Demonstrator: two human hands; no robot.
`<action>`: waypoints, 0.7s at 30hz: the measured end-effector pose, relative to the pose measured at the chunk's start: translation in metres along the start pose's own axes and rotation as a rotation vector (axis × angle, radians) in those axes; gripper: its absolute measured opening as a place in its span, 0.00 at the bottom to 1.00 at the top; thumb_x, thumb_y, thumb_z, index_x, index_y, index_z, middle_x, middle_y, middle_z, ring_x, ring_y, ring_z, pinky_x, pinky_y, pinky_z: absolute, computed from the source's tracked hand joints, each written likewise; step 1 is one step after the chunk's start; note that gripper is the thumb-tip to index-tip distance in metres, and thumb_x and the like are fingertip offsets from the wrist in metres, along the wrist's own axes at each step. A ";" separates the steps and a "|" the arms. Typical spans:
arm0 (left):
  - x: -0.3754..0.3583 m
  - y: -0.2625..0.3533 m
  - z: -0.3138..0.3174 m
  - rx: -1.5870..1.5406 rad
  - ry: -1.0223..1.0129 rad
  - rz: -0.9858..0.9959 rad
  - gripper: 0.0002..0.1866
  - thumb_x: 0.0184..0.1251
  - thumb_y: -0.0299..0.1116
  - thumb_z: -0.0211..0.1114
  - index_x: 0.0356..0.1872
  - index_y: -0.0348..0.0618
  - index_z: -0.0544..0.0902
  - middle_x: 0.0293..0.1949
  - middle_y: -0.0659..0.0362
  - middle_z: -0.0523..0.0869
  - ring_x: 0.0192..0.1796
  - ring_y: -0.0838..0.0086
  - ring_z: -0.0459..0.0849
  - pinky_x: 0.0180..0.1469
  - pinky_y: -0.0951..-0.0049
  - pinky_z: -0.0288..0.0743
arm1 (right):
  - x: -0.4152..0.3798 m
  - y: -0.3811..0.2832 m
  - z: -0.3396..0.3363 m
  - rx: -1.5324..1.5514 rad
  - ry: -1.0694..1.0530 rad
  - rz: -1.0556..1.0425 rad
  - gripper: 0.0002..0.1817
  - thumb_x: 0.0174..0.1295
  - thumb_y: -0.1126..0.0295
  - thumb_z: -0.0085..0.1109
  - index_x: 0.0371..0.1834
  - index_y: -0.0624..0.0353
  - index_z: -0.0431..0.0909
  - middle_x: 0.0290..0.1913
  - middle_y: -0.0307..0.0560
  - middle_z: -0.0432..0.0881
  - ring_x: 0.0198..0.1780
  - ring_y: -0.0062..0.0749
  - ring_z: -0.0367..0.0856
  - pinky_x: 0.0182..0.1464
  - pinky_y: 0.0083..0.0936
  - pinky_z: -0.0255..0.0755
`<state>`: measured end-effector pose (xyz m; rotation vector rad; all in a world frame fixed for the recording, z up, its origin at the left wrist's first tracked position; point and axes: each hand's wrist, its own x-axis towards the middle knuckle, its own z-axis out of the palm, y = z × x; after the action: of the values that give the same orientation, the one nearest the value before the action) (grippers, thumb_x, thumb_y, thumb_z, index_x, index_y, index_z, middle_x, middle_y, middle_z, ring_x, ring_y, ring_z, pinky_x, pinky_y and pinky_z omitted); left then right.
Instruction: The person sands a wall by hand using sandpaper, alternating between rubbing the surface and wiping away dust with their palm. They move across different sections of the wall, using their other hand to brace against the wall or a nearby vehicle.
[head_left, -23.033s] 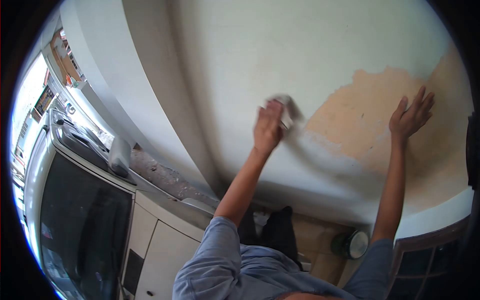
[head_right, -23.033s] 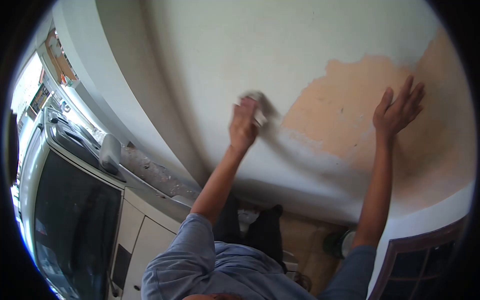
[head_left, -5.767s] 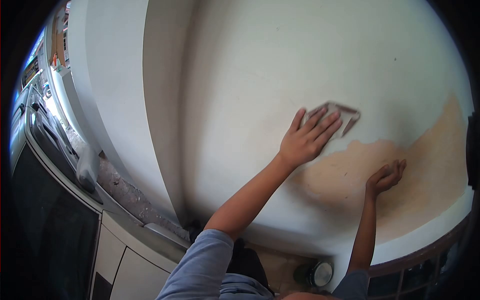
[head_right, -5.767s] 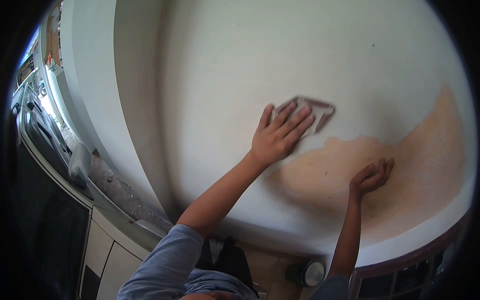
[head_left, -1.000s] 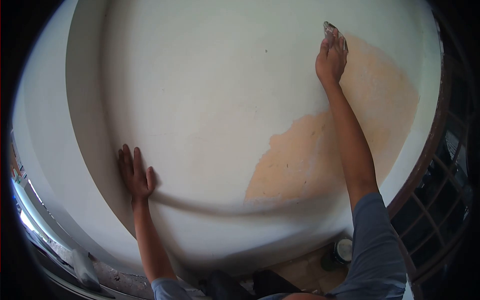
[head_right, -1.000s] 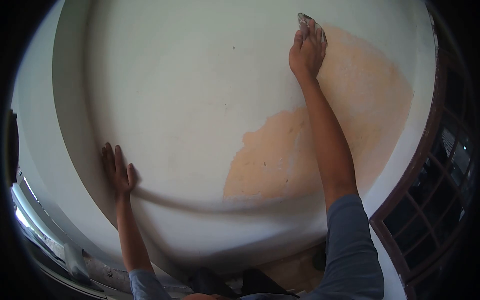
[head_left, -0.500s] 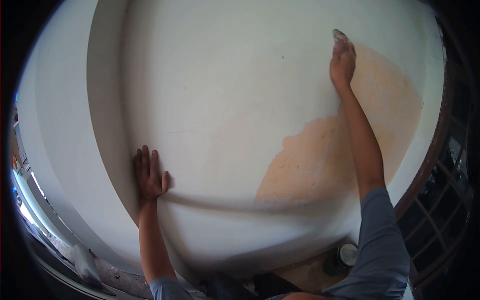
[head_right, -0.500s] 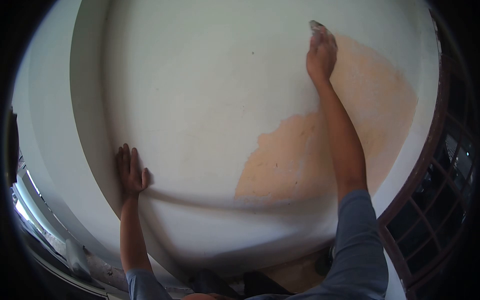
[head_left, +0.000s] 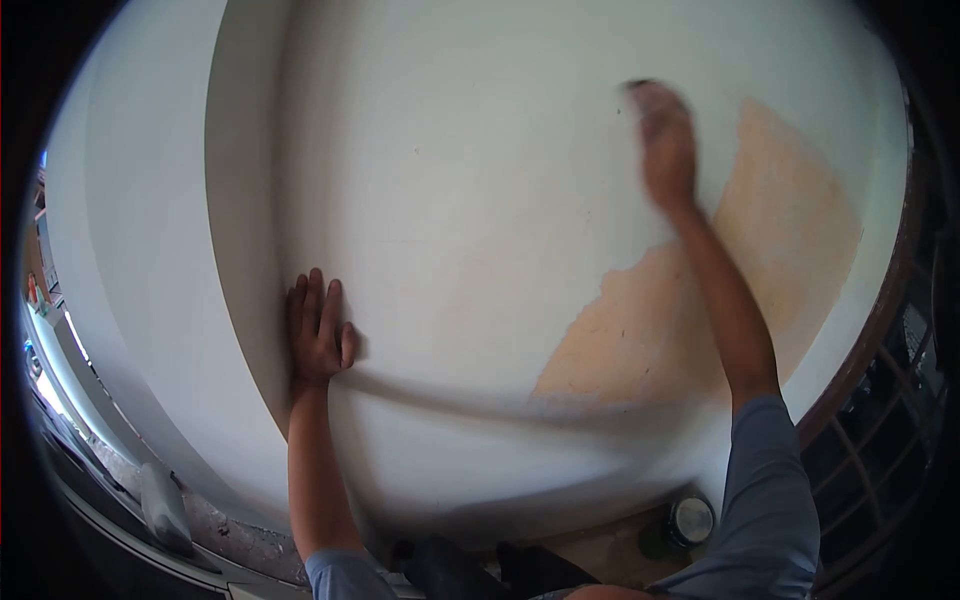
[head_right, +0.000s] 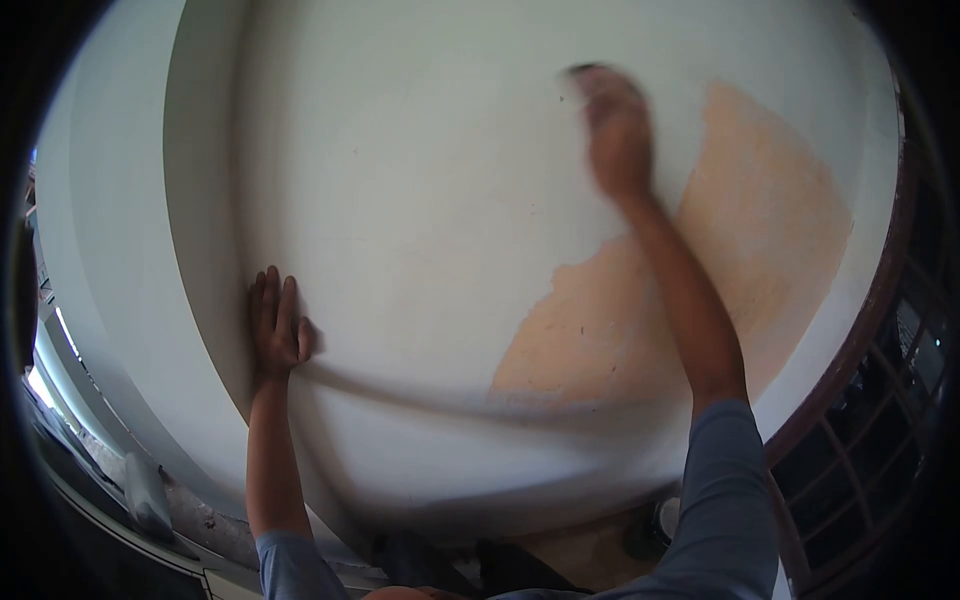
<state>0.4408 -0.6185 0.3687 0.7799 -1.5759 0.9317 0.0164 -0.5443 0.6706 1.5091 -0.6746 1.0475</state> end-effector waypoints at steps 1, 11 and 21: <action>-0.001 -0.002 -0.001 -0.010 -0.005 -0.003 0.29 0.64 0.39 0.50 0.65 0.37 0.73 0.68 0.39 0.68 0.68 0.39 0.67 0.69 0.40 0.61 | 0.010 0.036 -0.017 0.069 0.061 0.280 0.18 0.70 0.71 0.45 0.60 0.60 0.76 0.58 0.53 0.80 0.62 0.54 0.74 0.67 0.48 0.61; -0.001 -0.001 0.005 0.010 0.007 0.033 0.29 0.62 0.36 0.49 0.66 0.37 0.72 0.69 0.39 0.67 0.68 0.39 0.67 0.68 0.40 0.62 | -0.166 -0.202 0.029 0.372 -0.460 -0.620 0.19 0.65 0.61 0.55 0.59 0.45 0.79 0.63 0.29 0.77 0.65 0.27 0.72 0.69 0.36 0.64; 0.000 0.002 0.003 -0.012 0.018 0.007 0.30 0.60 0.34 0.51 0.66 0.36 0.72 0.69 0.39 0.67 0.69 0.40 0.67 0.69 0.41 0.61 | 0.010 -0.011 0.023 -0.454 0.081 0.227 0.20 0.75 0.61 0.41 0.65 0.49 0.73 0.66 0.47 0.74 0.72 0.48 0.64 0.71 0.54 0.53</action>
<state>0.4375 -0.6196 0.3679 0.7559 -1.5682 0.9313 0.0355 -0.5629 0.6748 1.0090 -0.9693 1.0324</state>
